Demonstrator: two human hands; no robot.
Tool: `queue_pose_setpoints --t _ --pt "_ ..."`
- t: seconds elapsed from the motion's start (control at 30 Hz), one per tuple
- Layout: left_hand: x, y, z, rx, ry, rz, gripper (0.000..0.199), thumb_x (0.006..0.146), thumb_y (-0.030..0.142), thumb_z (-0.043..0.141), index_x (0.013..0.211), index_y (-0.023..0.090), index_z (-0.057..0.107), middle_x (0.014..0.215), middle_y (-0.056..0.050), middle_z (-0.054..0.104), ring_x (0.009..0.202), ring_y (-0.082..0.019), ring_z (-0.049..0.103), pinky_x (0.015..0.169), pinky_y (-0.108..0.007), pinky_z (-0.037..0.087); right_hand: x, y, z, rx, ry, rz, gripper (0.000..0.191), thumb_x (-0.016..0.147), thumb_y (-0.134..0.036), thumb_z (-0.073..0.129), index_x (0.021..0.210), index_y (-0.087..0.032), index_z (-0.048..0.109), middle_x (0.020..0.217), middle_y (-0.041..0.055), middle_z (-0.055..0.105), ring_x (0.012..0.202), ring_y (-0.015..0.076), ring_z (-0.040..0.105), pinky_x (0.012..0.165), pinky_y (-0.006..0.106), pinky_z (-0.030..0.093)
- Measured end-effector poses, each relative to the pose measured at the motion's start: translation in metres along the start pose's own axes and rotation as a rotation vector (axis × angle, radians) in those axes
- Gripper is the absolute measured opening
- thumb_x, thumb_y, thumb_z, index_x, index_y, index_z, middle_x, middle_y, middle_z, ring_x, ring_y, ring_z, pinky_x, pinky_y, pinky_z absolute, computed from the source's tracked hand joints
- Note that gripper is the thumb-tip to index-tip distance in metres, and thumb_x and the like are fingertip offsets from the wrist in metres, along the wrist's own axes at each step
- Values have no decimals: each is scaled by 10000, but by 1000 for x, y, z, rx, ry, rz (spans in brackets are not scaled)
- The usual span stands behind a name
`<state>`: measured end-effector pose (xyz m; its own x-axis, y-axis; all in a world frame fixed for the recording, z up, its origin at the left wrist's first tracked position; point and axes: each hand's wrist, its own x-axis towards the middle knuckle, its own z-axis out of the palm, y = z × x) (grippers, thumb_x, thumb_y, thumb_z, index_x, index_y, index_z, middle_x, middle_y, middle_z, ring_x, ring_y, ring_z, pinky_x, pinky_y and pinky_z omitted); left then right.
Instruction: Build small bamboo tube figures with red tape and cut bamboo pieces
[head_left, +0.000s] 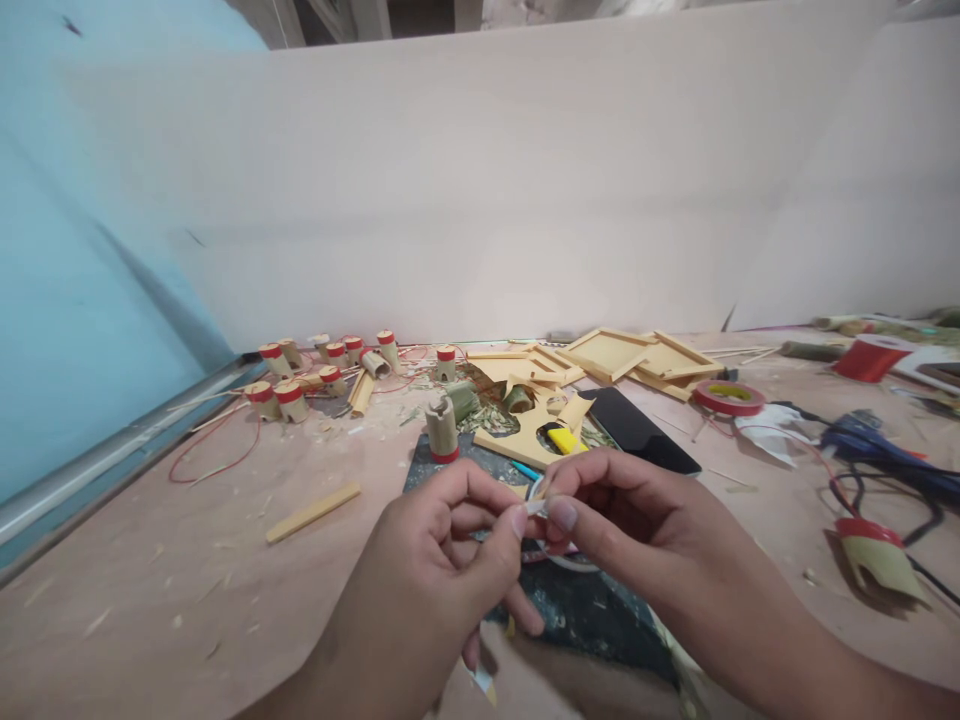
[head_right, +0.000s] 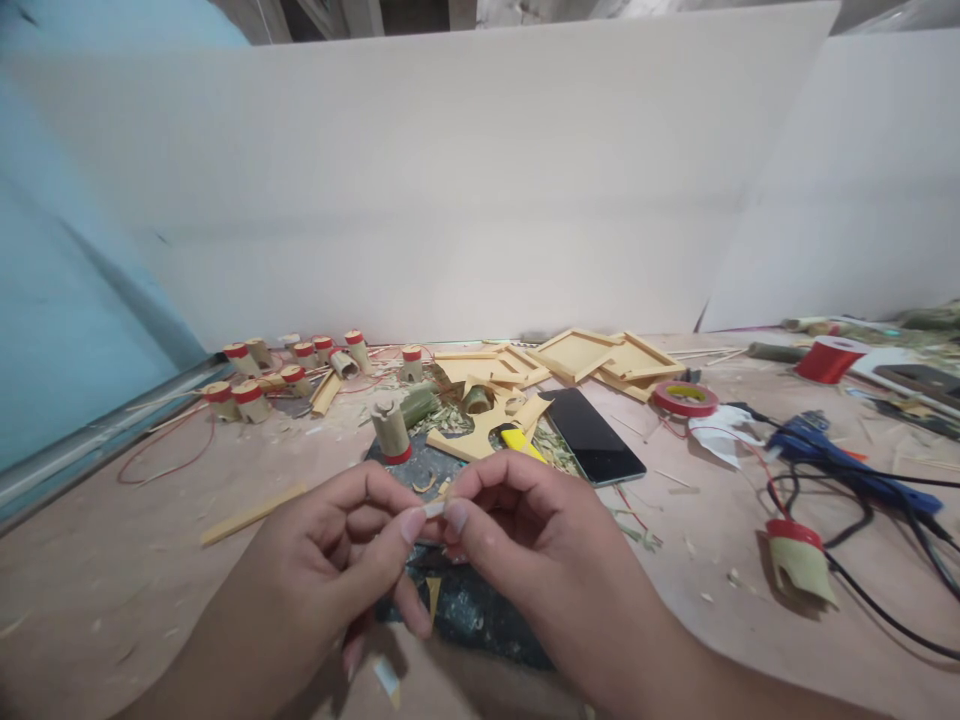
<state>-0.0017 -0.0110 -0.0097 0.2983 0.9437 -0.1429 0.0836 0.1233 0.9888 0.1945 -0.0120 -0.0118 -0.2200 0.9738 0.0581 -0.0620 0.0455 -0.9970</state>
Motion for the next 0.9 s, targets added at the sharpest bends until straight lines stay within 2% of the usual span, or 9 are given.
queue_pose_setpoints --t 0.13,0.3,0.43,0.53,0.6,0.77,0.9 --pt "1 0 0 -15 -2 5 229 997 416 715 975 213 610 627 -11 759 587 -195 805 346 -74 435 0 0 1 58 -12 15 221 923 -425 858 938 -230 754 818 -22 772 784 108 748 729 153 603" --pt "2 2 -1 -97 -7 -3 320 946 471 777 915 204 603 719 -20 789 478 -155 754 324 -88 434 1 -1 0 78 52 -9 230 951 -436 824 999 -240 713 825 -21 753 777 125 752 725 186 622" --pt "4 3 -2 -145 -30 -33 402 894 517 838 888 196 595 905 -61 835 457 -148 749 300 -106 441 0 -3 0 -28 69 -33 217 977 -438 779 1040 -248 696 804 -37 708 676 104 674 626 173 568" --pt "4 4 -2 -137 -62 -35 378 916 505 824 892 203 598 720 -16 789 460 -150 742 315 -96 444 -1 -5 2 -87 41 -4 231 979 -462 759 1042 -245 708 818 -31 692 666 109 608 561 177 500" --pt "3 5 -2 -110 -91 -41 349 933 486 811 892 207 605 593 16 730 441 -136 713 328 -85 438 -1 -6 2 -113 -19 32 252 968 -481 759 984 -234 712 805 -21 693 699 127 611 592 203 496" --pt "-1 7 1 -82 -74 -65 311 911 436 831 876 208 622 575 26 720 382 -87 618 334 -84 430 -1 -4 1 -97 -78 79 327 965 -543 747 936 -220 711 873 16 729 840 188 662 786 297 552" --pt "-4 9 3 -52 -43 -83 280 918 420 819 884 202 646 570 14 721 391 -89 615 348 -84 428 -2 -5 0 -99 -70 94 289 982 -497 740 894 -223 713 848 1 738 803 168 670 754 270 539"
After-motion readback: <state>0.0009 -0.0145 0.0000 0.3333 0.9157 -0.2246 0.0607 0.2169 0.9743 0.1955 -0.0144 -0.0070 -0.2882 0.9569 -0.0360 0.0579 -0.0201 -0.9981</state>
